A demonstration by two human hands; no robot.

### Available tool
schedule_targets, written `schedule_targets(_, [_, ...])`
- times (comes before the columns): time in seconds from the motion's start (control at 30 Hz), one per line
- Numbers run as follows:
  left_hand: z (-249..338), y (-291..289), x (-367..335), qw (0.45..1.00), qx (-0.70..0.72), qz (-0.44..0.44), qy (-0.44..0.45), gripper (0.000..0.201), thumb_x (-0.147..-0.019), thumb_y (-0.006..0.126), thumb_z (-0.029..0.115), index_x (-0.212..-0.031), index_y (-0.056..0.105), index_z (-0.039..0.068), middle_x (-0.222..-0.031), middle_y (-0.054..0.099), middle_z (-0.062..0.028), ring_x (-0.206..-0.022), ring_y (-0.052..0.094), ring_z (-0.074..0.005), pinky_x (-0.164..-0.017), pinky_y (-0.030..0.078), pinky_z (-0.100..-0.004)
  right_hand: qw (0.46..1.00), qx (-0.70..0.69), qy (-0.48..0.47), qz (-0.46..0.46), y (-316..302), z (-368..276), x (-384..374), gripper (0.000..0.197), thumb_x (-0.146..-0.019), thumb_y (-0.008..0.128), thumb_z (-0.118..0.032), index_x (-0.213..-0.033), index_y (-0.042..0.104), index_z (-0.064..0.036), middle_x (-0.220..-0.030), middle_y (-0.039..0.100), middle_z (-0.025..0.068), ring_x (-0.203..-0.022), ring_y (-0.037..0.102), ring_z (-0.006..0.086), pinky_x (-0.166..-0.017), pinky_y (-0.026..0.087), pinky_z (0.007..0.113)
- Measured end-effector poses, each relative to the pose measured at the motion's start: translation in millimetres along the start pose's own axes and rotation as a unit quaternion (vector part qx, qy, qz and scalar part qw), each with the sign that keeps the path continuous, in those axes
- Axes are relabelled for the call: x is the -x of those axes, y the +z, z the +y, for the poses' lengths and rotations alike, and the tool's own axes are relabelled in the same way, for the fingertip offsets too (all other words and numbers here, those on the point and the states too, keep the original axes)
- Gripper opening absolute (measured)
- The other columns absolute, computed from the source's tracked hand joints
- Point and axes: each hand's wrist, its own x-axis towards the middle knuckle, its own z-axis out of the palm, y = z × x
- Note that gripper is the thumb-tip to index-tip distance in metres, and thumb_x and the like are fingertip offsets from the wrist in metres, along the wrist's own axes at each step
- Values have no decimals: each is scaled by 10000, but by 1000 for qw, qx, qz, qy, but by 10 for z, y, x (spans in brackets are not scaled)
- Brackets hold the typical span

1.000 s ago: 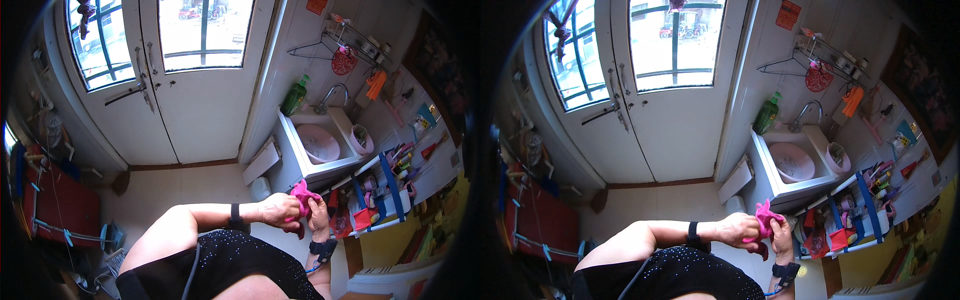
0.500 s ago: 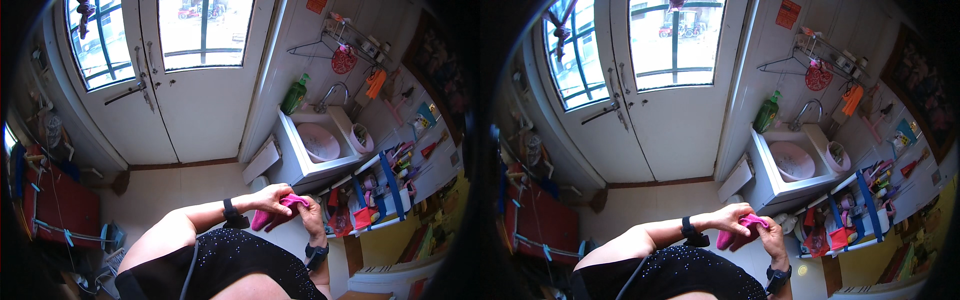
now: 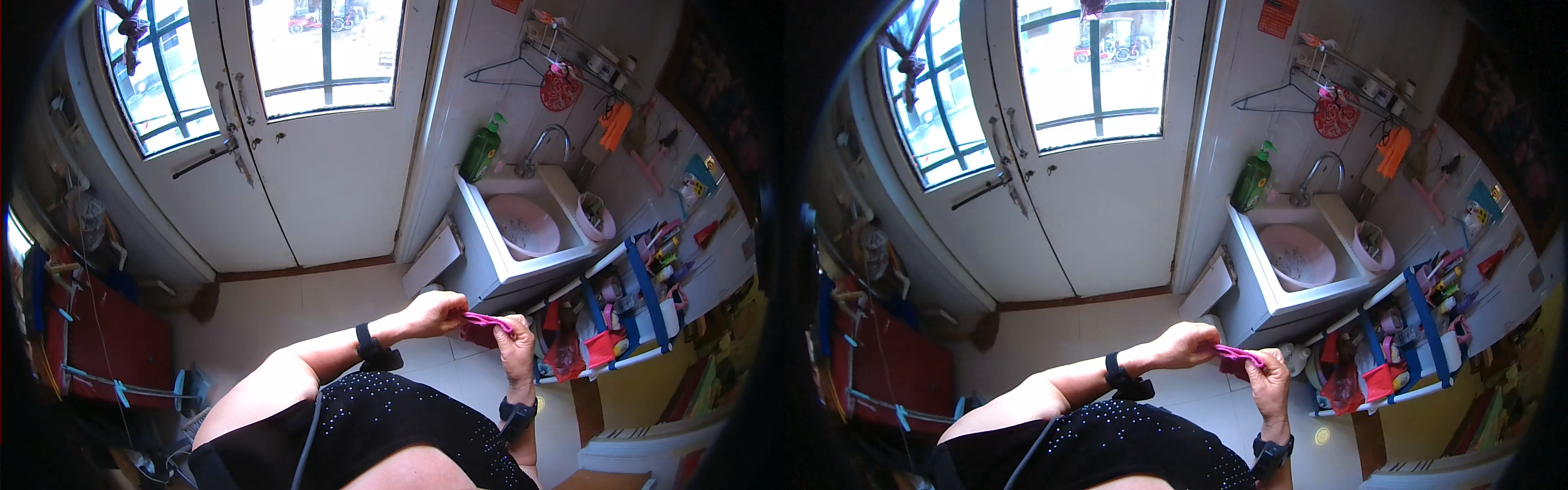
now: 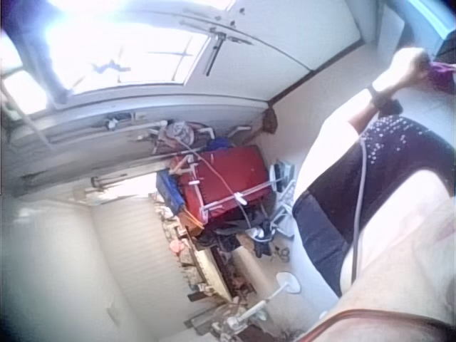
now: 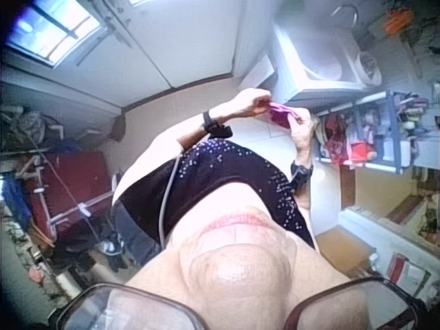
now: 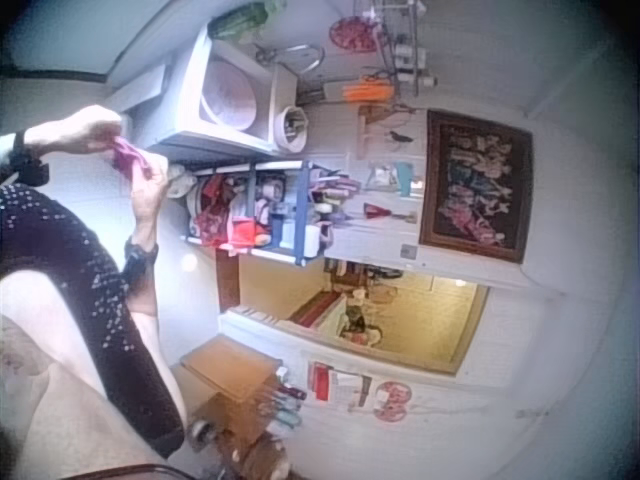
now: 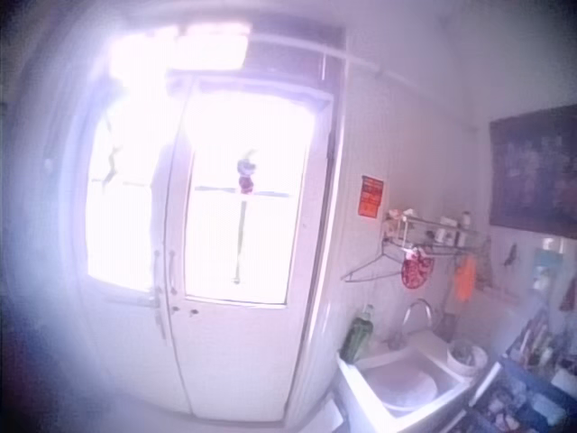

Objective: The person washes a pink cloth in a basin at a sink, using liquid soap and water, then wrings it out and holds it up.

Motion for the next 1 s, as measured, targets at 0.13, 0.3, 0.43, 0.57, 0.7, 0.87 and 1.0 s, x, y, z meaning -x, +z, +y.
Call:
schedule_targets(0.13, [213, -58, -72, 978, 122, -56, -162, 107, -783, 579, 88, -856, 529, 26, -776, 602, -151, -693, 603, -267, -589, 482, -346, 993, -68, 74, 55, 62, 49, 35, 86, -787, 627, -43, -866, 608, -15, -742, 548, -20, -673, 483, 62, -623, 421, 212])
schedule_targets(0.3, [72, 189, -89, 987, 76, 52, -135, 136, -780, 560, 103, -873, 529, 9, -763, 605, -153, -685, 606, -244, -601, 489, -331, 995, -21, 93, 34, 144, 51, 47, 71, -773, 633, -52, -805, 573, -33, -680, 528, -43, -620, 459, 42, -575, 418, 208])
schedule_targets(0.43, [29, 251, -111, 978, 130, 32, -161, 181, -817, 564, 141, -939, 542, 8, -798, 601, -120, -735, 588, -192, -658, 483, -297, 991, -61, 119, 18, 220, 81, 45, 96, -776, 634, -61, -795, 546, -28, -670, 518, -39, -611, 455, 36, -561, 414, 197])
schedule_targets(0.57, [73, 288, -117, 896, 389, -58, -206, 396, -871, 578, 285, -1142, 498, 8, -1037, 563, -82, -957, 531, -158, -833, 437, -284, 982, -149, 119, 14, 278, 76, 40, 119, -800, 592, -38, -912, 560, -12, -755, 547, -12, -655, 500, 55, -615, 437, 194])
schedule_targets(0.7, [77, 220, -136, 881, 440, -57, -164, 561, -810, 651, 316, -1242, 429, 36, -1137, 512, -102, -1058, 493, -189, -895, 427, -321, 993, -93, 53, -42, 157, -13, 13, 291, -769, 556, 20, -1060, 562, 17, -958, 538, 59, -867, 560, 142, -761, 478, 253])
schedule_targets(0.87, [101, 201, -201, 902, 402, -77, -139, 603, -792, 671, 311, -1261, 414, 32, -1157, 501, -107, -1074, 489, -204, -910, 419, -336, 989, -120, 50, -69, 50, -72, 0, 364, -729, 530, 49, -1091, 560, 23, -982, 506, 82, -901, 568, 182, -801, 477, 274])
schedule_targets(1.0, [124, 243, -244, 922, 366, -51, -113, 505, -809, 659, 273, -1207, 464, 31, -1082, 537, -92, -1015, 519, -172, -842, 460, -317, 991, -77, 72, -85, 48, -263, 4, 353, -722, 506, 57, -1070, 559, 34, -971, 512, 75, -882, 581, 177, -795, 481, 278])
